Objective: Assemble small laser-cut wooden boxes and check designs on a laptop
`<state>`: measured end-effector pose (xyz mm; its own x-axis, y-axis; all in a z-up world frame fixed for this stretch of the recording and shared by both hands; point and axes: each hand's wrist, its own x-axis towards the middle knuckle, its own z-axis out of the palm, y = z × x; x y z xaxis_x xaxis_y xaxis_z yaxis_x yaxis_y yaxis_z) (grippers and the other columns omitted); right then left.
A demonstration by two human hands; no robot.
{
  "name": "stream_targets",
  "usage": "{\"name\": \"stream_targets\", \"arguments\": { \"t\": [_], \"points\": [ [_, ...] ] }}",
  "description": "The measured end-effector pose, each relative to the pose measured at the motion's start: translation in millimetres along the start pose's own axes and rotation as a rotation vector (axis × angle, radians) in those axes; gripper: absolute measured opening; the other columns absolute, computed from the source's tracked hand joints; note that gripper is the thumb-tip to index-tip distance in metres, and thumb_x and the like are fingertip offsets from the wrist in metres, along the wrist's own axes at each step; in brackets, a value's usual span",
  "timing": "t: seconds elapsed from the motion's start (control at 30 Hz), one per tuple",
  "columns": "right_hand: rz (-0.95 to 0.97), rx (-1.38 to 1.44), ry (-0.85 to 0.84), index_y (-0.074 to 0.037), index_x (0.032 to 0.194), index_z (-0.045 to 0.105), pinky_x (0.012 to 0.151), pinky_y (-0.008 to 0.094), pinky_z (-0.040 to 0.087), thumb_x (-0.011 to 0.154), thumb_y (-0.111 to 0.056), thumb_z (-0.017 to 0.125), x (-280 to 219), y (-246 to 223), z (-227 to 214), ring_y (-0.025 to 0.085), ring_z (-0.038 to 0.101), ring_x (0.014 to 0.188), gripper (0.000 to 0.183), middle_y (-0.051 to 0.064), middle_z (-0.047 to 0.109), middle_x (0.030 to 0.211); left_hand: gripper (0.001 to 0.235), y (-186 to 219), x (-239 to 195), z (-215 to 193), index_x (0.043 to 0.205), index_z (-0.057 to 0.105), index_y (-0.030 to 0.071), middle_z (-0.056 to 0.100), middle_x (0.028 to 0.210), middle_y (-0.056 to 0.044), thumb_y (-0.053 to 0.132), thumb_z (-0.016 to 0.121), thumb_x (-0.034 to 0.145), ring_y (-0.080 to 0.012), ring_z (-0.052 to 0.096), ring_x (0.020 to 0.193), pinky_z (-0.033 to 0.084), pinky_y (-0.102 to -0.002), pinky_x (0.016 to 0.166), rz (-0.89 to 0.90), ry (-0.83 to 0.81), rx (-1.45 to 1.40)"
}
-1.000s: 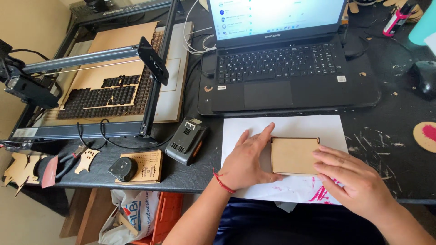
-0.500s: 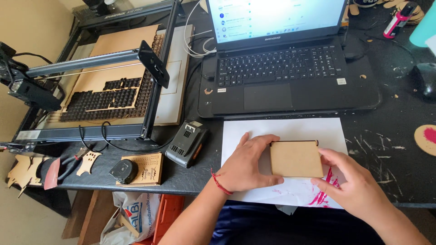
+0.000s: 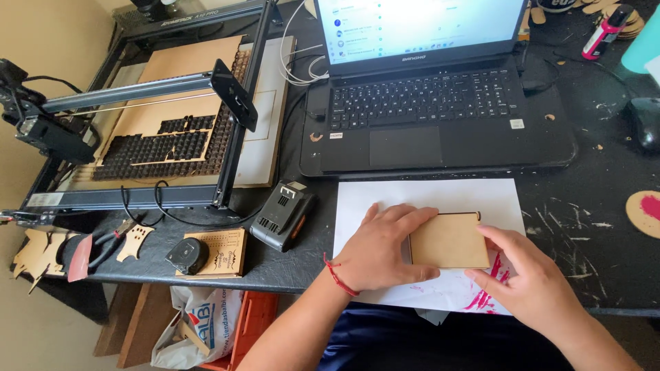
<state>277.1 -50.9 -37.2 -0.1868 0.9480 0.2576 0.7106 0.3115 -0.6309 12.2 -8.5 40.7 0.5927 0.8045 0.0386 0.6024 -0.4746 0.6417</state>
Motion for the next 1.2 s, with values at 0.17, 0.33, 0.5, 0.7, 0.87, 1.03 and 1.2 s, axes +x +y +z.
{"name": "stream_targets", "arguments": {
  "t": [0.17,0.33,0.5,0.7,0.87,1.03,1.2],
  "points": [
    [0.024,-0.031,-0.011,-0.016,0.135,0.057,0.097,0.032,0.049,0.068,-0.026,0.083,0.3,-0.5,-0.1,0.018,0.065,0.107,0.073,0.005,0.065,0.123,0.085,-1.1,0.7,4.2,0.144,0.047,0.017,0.055,0.139,-0.009,0.051,0.068,0.069,-0.0241,0.054,0.125,0.02,-0.057,0.112,0.012,0.052,-0.041],
    [0.003,-0.022,0.003,-0.016,0.135,0.057,0.097,0.031,0.049,0.068,-0.026,0.083,-1.7,2.3,2.0,0.017,0.065,0.109,0.072,0.005,0.065,0.125,0.085,-5.2,0.6,8.7,0.145,0.047,0.019,0.057,0.136,-0.01,0.052,0.067,0.069,-0.0235,0.055,0.124,0.019,-0.056,0.114,0.016,0.06,-0.057],
    [-0.059,-0.042,-0.001,-0.014,0.131,0.058,0.093,0.031,0.05,0.071,-0.024,0.081,-1.3,-0.9,0.6,0.018,0.066,0.104,0.065,0.004,0.065,0.12,0.085,-13.2,-0.8,9.8,0.144,0.044,0.008,0.051,0.145,-0.017,0.04,0.074,0.071,-0.0331,0.046,0.136,0.034,-0.043,0.116,0.127,0.086,-0.177],
    [-0.097,-0.066,0.032,-0.013,0.132,0.059,0.093,0.031,0.051,0.071,-0.025,0.081,-2.1,-0.9,0.8,0.017,0.066,0.105,0.066,0.004,0.065,0.122,0.085,-16.1,-5.1,7.6,0.147,0.039,0.009,0.043,0.154,-0.018,0.039,0.074,0.075,-0.0293,0.032,0.149,0.032,-0.041,0.119,0.085,0.023,-0.304],
    [-0.214,-0.046,0.054,-0.007,0.13,0.059,0.101,0.034,0.048,0.074,-0.025,0.079,1.9,-5.3,-3.6,0.021,0.064,0.108,0.062,0.009,0.064,0.12,0.094,-15.2,-9.0,8.3,0.15,0.031,0.007,0.039,0.155,-0.018,0.043,0.073,0.075,-0.0314,0.039,0.143,0.032,-0.04,0.117,0.068,0.054,-0.281],
    [-0.173,-0.024,0.038,-0.007,0.132,0.059,0.099,0.033,0.05,0.075,-0.025,0.078,-0.5,-6.6,-4.9,0.02,0.064,0.109,0.062,0.009,0.064,0.12,0.099,-8.6,-12.1,9.2,0.15,0.03,0.007,0.041,0.154,-0.017,0.043,0.076,0.072,-0.0313,0.045,0.139,0.037,-0.04,0.113,-0.007,0.116,-0.246],
    [0.085,0.025,-0.077,-0.013,0.139,0.054,0.102,0.031,0.043,0.072,-0.025,0.078,-3.0,-16.0,-15.7,0.019,0.061,0.118,0.073,0.007,0.063,0.135,0.089,-7.0,-27.1,23.5,0.136,0.05,0.003,0.069,0.116,-0.014,0.055,0.077,0.07,-0.03,0.063,0.108,0.047,-0.042,0.094,-0.182,0.349,-0.076]
  ]
}}
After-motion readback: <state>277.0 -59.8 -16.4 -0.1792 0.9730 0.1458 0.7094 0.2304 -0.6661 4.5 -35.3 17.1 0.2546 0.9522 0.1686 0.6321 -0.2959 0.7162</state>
